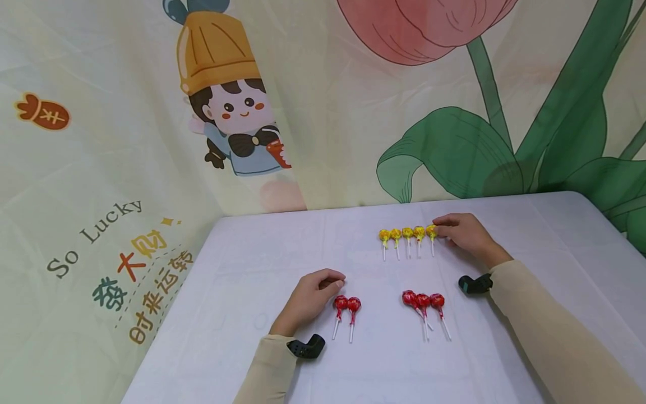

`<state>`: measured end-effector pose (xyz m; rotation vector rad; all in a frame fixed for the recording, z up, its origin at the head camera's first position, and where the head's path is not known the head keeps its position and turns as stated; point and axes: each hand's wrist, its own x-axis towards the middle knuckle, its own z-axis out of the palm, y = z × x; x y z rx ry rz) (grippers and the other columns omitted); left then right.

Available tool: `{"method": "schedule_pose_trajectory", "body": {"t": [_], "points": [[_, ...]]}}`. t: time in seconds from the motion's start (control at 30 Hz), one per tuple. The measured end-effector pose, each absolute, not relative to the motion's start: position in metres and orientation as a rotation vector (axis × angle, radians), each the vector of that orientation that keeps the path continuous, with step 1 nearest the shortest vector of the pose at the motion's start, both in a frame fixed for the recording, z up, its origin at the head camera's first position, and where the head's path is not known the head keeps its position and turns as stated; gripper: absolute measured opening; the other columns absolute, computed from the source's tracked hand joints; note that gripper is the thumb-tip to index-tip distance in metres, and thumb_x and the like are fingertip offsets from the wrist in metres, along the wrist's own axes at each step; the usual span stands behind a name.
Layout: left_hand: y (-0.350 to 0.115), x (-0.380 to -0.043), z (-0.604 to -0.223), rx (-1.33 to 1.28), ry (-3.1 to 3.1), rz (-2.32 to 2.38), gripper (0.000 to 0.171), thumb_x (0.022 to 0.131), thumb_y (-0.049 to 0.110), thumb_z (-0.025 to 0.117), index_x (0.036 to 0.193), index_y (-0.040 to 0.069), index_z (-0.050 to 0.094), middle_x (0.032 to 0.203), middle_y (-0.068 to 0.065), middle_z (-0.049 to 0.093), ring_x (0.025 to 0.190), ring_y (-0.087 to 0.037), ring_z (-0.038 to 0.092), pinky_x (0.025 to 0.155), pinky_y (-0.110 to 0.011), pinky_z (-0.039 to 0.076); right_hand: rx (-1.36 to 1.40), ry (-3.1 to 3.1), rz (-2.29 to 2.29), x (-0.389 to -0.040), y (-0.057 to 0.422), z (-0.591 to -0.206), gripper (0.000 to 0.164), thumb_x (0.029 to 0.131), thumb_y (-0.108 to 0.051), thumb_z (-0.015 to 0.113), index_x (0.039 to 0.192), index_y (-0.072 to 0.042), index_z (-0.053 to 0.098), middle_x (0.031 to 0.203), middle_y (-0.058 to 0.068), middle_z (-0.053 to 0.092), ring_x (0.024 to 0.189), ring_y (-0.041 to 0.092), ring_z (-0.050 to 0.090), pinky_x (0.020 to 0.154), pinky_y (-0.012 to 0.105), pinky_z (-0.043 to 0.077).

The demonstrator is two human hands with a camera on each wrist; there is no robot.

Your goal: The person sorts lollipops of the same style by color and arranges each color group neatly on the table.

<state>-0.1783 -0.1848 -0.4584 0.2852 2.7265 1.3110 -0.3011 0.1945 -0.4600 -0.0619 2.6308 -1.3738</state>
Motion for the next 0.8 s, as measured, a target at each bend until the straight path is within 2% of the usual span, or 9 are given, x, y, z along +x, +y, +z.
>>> {"method": "schedule_pose_trajectory", "body": {"t": [0.23,0.8], "points": [[-0.1847,-0.1779,-0.4568,0.291,2.724,1.318,0.019,0.1,0.029,0.063,0.115,0.021,0.072,0.106,0.011,0.068,0.096,-0.013,0.061,0.089,-0.038,0.05,-0.069,2.648,-1.388,-0.301,0.194,-0.4603,0.038,0.101,-0.026,0.059,0.133,-0.006,0.061,0.128,0.017,0.061,0.1,0.028,0.056,0.074,0.026,0.051],[-0.185,-0.1775,-0.4575,0.285,2.726,1.312,0.019,0.1,0.031,0.063,0.114,0.022,0.072,0.107,0.011,0.068,0.097,-0.013,0.061,0.089,-0.038,0.05,-0.039,2.641,-1.402,-0.3006,0.1932,-0.4589,0.038,0.1,-0.026,0.059,0.131,-0.004,0.061,0.121,0.017,0.062,0.1,0.029,0.057,0.072,0.023,0.051]]}}
